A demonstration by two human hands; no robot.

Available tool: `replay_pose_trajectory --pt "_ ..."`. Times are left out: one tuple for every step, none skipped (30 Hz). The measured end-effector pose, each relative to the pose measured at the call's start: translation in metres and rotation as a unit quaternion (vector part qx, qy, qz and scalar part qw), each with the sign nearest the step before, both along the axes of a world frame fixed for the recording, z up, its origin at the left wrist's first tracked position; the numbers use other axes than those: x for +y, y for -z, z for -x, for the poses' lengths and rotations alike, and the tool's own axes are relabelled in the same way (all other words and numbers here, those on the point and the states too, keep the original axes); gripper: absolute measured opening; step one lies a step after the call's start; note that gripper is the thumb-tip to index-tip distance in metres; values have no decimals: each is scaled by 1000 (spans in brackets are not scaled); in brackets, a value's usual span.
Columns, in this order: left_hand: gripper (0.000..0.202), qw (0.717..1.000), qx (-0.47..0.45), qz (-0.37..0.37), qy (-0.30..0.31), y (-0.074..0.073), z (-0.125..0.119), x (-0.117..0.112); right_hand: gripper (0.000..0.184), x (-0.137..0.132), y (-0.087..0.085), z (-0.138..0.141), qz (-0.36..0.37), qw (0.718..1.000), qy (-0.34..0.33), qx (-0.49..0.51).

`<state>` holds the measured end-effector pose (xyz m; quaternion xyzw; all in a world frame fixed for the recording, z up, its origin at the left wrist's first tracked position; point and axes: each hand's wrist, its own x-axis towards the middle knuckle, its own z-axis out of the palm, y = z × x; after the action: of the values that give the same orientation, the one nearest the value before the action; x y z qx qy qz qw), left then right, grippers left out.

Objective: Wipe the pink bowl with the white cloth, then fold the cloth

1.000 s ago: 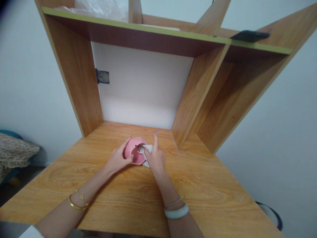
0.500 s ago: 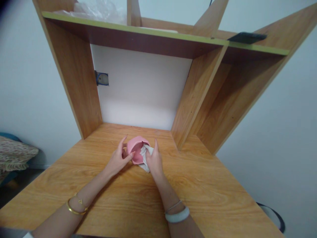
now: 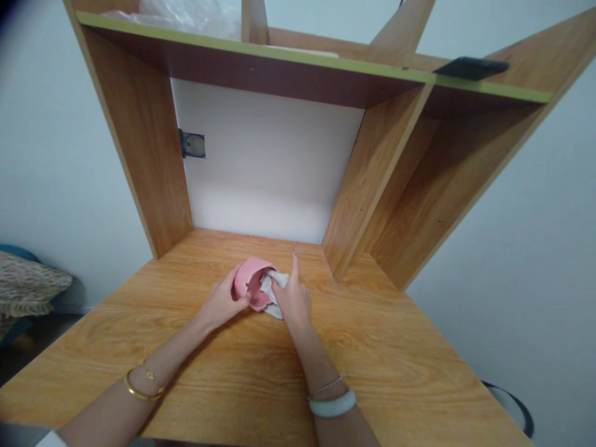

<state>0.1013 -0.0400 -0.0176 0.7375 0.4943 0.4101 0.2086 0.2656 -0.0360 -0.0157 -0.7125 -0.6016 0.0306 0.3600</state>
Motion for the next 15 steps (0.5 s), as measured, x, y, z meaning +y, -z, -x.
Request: replay_pose_trajectory --pt "69 1000 14 2 5 -1 0 -1 72 -1 -1 -1 -5 1000 1 -27" --pt "68 1000 27 3 10 -2 1 -2 70 -2 -2 -2 -12 999 -2 -46" --pt "68 999 38 2 15 -3 1 -3 69 -2 -1 -3 -16 998 -8 -56" --pt "69 999 47 -2 23 -4 1 -4 69 -1 0 -4 -17 998 -15 -56" --pt "70 998 54 -5 32 -5 2 -5 69 0 1 -5 -15 998 -26 -48" --pt "71 997 58 -7 40 -5 2 -5 68 1 3 -6 -12 999 -39 -34" --pt "72 997 62 -8 45 -5 3 -5 68 3 6 -6 -9 998 -54 -18" --pt "72 997 64 -6 47 -4 4 -4 67 4 8 -7 -9 998 -68 -1" --pt "72 997 62 -5 47 -4 4 -4 67 6 11 -7 -11 997 -81 15" --pt "70 997 54 -5 46 -3 5 -2 67 8 14 -8 -15 995 -91 32" --pt "68 998 40 -8 46 -2 6 -1 67 9 16 -8 -21 994 -97 48" --pt "67 999 21 -10 44 0 6 1 67 10 19 -8 -28 992 -100 66" --pt "66 999 -4 -8 41 1 6 2 66 11 21 -7 -38 991 -99 84" --pt "67 999 -29 0 37 3 5 4 65 12 23 -7 -50 989 -96 104" --pt "69 998 -52 11 35 4 4 5 64 13 25 -6 -63 986 -93 125"
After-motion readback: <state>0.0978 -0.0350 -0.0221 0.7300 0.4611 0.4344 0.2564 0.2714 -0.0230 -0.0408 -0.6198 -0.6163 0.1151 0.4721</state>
